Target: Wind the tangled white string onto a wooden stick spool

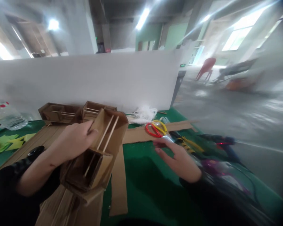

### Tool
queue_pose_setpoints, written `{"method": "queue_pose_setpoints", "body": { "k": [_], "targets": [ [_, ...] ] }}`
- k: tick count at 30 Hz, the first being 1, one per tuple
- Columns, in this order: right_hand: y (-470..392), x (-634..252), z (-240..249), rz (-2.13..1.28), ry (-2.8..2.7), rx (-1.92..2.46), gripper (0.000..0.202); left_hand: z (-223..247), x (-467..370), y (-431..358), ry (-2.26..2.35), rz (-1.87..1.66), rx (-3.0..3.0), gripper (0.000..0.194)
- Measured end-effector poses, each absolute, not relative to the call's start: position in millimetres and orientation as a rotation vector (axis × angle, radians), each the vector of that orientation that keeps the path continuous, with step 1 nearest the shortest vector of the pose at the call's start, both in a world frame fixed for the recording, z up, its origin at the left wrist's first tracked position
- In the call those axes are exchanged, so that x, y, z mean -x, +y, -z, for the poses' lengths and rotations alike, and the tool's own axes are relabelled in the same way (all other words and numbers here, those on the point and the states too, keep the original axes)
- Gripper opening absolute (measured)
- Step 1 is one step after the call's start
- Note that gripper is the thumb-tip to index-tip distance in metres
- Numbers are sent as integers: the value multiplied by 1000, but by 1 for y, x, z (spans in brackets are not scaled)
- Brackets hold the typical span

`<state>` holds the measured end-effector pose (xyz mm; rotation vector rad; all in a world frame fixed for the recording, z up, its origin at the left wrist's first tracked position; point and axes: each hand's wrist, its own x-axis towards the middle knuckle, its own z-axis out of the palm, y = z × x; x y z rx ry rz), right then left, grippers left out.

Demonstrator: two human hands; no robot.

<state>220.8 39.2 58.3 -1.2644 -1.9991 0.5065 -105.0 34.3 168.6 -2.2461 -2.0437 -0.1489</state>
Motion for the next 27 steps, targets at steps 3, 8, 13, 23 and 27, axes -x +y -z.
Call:
{"method": "queue_pose_setpoints", "body": {
  "k": [3, 8, 13, 23, 27],
  "targets": [
    [35, -212, -60, -619, -1913, 1172, 37, -163, 80, 32, -1994, 124, 2409, 27],
    [35, -200, -60, -692, -1909, 1087, 36, -156, 49, 27, -1857, 60, 2591, 23],
    [37, -201, -59, -605, -1894, 1134, 22, -151, 32, 23, -1810, -10, 2640, 22],
    [39, -208, -50, -386, -1902, 1146, 27, -133, 37, 38, -1904, 178, 2979, 31],
    [38, -206, -47, -339, -1885, 1095, 33, -115, 45, 55, -2099, 381, 3325, 52]
  ]
}}
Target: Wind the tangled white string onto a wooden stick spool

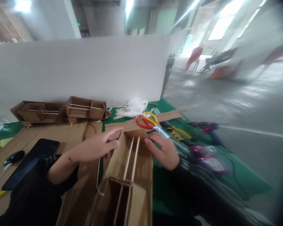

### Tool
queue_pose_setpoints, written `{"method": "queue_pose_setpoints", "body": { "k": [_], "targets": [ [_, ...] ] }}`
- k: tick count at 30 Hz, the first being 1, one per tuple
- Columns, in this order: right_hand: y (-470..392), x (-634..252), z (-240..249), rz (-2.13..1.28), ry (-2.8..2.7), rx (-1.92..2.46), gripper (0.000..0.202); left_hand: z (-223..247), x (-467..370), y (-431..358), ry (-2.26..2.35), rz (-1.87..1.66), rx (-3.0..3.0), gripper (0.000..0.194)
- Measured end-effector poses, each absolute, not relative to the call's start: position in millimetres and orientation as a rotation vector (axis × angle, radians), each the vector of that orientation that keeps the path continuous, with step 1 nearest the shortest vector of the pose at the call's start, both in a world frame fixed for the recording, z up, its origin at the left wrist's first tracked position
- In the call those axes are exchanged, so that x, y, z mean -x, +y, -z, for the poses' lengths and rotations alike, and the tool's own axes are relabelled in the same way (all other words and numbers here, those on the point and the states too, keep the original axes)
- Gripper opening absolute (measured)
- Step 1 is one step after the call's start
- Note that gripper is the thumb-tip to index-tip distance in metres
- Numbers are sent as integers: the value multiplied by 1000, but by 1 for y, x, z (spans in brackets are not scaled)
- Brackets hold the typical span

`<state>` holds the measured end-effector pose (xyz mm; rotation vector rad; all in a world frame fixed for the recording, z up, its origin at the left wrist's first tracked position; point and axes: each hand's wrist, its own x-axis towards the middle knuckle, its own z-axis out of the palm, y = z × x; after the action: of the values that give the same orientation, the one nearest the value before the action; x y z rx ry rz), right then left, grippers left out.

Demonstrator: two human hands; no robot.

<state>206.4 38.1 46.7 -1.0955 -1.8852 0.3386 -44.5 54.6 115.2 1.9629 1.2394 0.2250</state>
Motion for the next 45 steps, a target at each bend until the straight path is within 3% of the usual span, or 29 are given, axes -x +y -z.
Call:
{"method": "queue_pose_setpoints", "body": {
  "k": [2, 6, 16, 45],
  "targets": [
    [37, -205, -46, -360, -1897, 1079, 32, -107, 45, 60, 1148, -378, -1940, 54],
    [33, -201, -44, -445, -1940, 1068, 35, -97, 38, 59, 1079, -565, -2099, 37],
    [21, -191, -32, -534, -1993, 1011, 29, -82, 15, 51, 1080, -376, -2174, 25],
    [22, -193, -31, -535, -1962, 998, 26, -78, 24, 52, 956, -334, -1957, 35]
  ]
}}
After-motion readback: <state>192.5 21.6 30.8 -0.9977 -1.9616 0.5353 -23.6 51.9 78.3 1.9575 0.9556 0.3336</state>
